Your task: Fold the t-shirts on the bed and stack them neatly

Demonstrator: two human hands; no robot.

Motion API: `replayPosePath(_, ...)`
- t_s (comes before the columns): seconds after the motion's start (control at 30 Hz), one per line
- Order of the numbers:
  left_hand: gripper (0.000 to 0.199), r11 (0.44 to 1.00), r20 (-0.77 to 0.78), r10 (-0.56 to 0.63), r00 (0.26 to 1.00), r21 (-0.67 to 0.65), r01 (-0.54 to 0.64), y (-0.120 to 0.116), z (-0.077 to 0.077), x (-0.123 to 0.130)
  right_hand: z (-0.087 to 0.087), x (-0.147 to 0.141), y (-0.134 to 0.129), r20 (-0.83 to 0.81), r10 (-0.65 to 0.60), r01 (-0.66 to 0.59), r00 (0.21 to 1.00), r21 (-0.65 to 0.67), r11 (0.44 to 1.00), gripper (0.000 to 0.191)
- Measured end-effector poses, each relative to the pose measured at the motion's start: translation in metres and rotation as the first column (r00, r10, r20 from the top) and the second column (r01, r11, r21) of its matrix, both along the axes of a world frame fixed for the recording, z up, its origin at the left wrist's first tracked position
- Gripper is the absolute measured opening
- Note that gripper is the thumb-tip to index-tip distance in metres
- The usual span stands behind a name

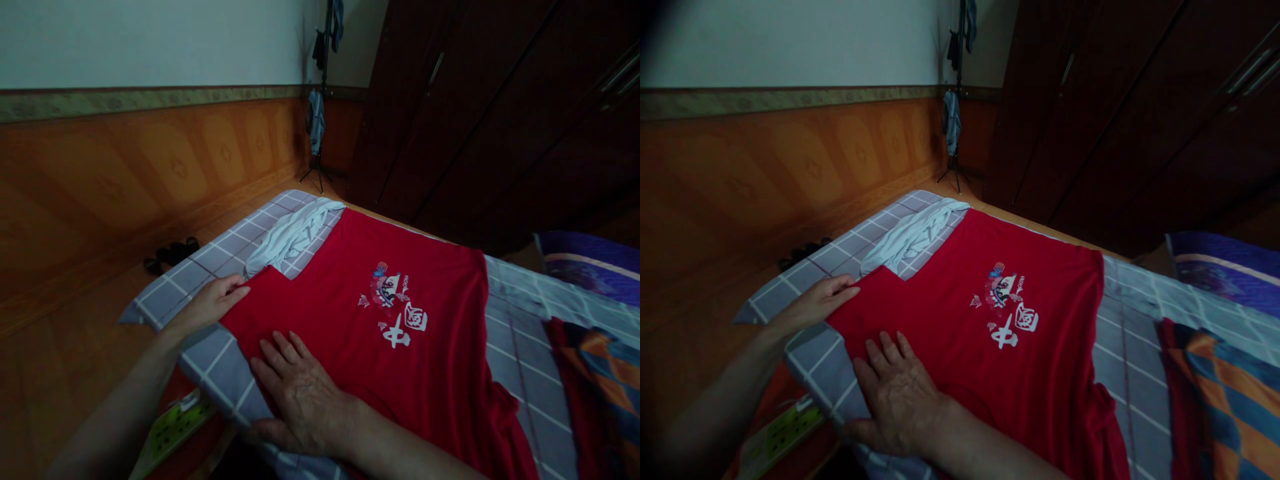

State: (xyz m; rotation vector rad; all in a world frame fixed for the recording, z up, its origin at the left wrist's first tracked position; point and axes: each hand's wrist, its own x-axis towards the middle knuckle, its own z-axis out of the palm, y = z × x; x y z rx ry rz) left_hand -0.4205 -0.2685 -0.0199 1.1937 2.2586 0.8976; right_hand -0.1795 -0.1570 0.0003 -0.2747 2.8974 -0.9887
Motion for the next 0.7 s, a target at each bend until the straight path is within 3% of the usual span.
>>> replayPosePath(0.1, 0.028, 0.999, -0.061, 0.036, 0.997, 0.043, -0.034, 0.001, -0.007, 0.005, -0.002, 0.0, -0.002, -0.007, 0.014, -0.014, 1.0, 0.037, 0.999, 0.078)
replayPosePath(0.2, 0.028, 0.996, 0.064, 0.035, 0.997, 0.078, -0.04, 0.004, -0.009, 0.009, -0.003, 0.0, -0.004, -0.032, 0.039, -0.036, 0.999, 0.085, 0.996, 0.076)
replayPosePath(0.3, 0.03, 0.993, 0.215, 0.075, 0.974, 0.071, -0.092, 0.008, 0.0, 0.013, -0.006, 0.001, -0.006, -0.097, 0.075, -0.06, 0.992, 0.148, 0.987, 0.074)
replayPosePath(0.37, 0.029, 0.991, 0.186, 0.081, 0.979, 0.088, -0.098, 0.013, 0.011, 0.02, -0.011, 0.001, -0.008, -0.174, 0.091, -0.053, 0.981, 0.212, 0.976, 0.07)
replayPosePath(0.53, 0.02, 0.997, -0.111, -0.053, 0.992, 0.048, 0.058, 0.031, 0.039, 0.057, -0.021, 0.0, -0.016, -0.417, 0.179, -0.038, 0.891, 0.323, 0.946, 0.041)
replayPosePath(0.7, 0.014, 0.965, -0.164, -0.259, 0.952, -0.075, 0.25, 0.048, 0.039, 0.094, -0.024, 0.003, -0.021, -0.585, 0.209, -0.009, 0.784, 0.326, 0.945, 0.023)
